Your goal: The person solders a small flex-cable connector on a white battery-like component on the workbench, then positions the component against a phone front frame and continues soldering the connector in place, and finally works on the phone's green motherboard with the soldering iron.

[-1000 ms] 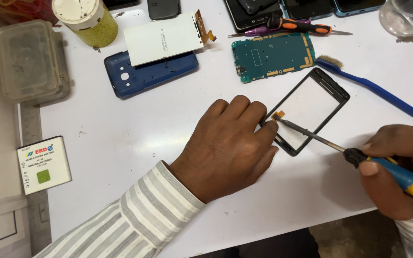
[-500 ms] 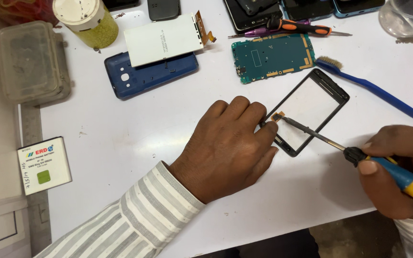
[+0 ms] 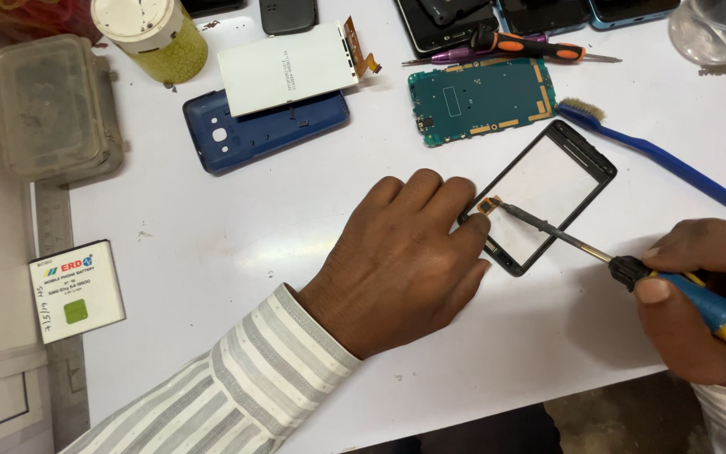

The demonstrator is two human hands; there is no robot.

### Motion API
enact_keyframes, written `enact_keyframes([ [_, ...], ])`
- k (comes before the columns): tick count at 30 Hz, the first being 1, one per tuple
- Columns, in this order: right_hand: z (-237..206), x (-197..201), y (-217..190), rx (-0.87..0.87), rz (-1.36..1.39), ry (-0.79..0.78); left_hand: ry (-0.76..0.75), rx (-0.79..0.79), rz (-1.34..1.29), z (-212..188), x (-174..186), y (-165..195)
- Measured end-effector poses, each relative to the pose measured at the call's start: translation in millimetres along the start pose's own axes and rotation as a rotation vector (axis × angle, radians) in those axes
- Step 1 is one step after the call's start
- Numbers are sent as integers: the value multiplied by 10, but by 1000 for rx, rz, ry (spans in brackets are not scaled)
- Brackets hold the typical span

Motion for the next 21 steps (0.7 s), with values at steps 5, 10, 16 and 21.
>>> enact_keyframes([
  [5,-5,0,75,-61,-22,11,-31,-69,10,-7,-29,61],
  [10,-16,1,25,2,-1,17,-9,-121,-4,-12,-2,107],
  [16,-104,56,70,-59,38,61,-75,-103,2,-7,-70,93],
  [21,-103,60,127,-88,25,65,-13,-113,0,-8,-5,102],
])
Point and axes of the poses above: each hand's wrist, its own z-axis towards the middle knuckle, its own x-axis out of the back of the hand, y = z × x, the point moved 10 cm from there along z, towards the middle knuckle, and after that the axes turned 3 degrees about y, right-handed, at the moved point
